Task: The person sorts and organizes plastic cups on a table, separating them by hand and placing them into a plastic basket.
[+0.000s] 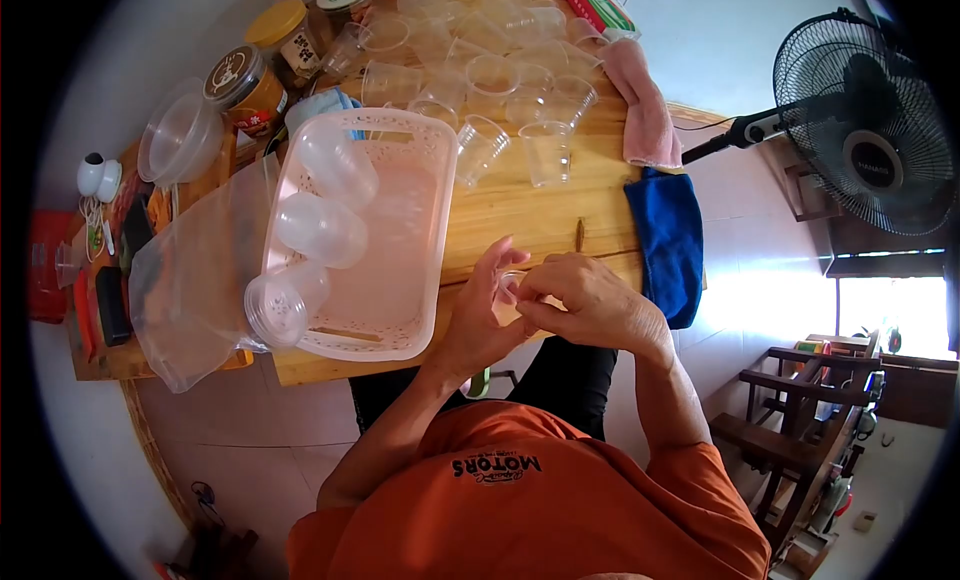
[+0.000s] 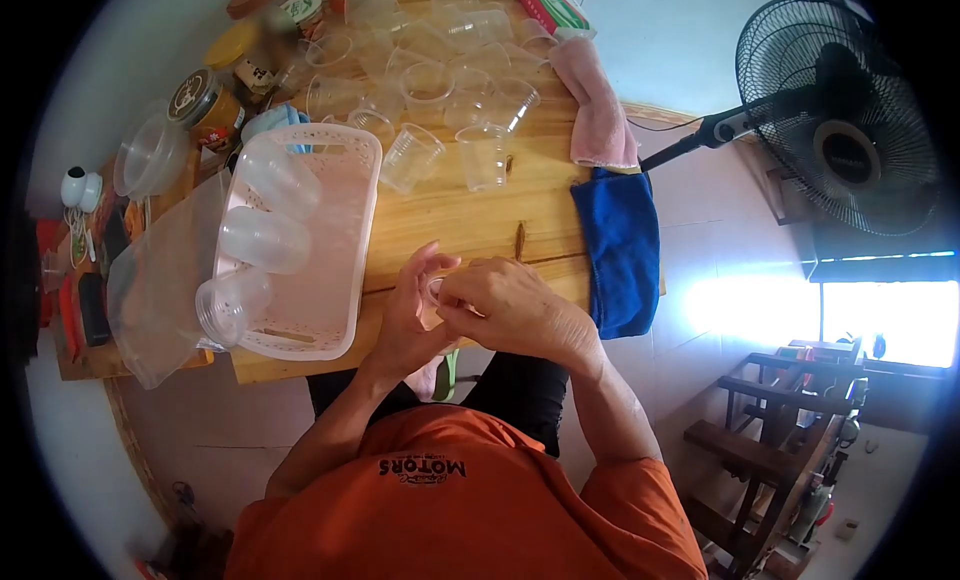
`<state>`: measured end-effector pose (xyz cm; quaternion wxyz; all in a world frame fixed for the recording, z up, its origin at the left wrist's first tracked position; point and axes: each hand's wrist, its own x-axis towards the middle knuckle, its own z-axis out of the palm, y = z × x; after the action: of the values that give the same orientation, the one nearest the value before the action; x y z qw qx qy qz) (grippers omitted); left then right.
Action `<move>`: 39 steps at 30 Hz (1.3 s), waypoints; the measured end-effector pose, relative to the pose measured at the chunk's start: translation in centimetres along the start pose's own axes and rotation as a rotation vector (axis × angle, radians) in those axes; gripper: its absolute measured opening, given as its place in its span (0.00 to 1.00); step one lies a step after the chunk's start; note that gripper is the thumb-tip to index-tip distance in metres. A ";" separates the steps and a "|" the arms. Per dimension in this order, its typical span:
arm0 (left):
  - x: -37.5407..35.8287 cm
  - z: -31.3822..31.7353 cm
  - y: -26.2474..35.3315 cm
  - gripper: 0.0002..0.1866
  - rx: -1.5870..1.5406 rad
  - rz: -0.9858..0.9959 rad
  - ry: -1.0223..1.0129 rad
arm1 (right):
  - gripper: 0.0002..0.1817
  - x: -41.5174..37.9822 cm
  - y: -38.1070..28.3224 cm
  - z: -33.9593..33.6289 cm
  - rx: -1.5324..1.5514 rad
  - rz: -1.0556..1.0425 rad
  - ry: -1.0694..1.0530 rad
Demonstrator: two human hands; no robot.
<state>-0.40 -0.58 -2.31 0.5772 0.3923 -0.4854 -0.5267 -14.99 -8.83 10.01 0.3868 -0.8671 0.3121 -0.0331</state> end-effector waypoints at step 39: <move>0.2 -0.4 2.2 0.17 0.311 -0.018 -0.014 | 0.23 12.2 -6.9 -0.8 -0.111 -0.484 0.305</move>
<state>0.45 -0.52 -0.21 0.5014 0.4775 -0.5616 -0.4530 -1.88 -12.75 13.12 0.2684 -0.9211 0.1522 -0.2375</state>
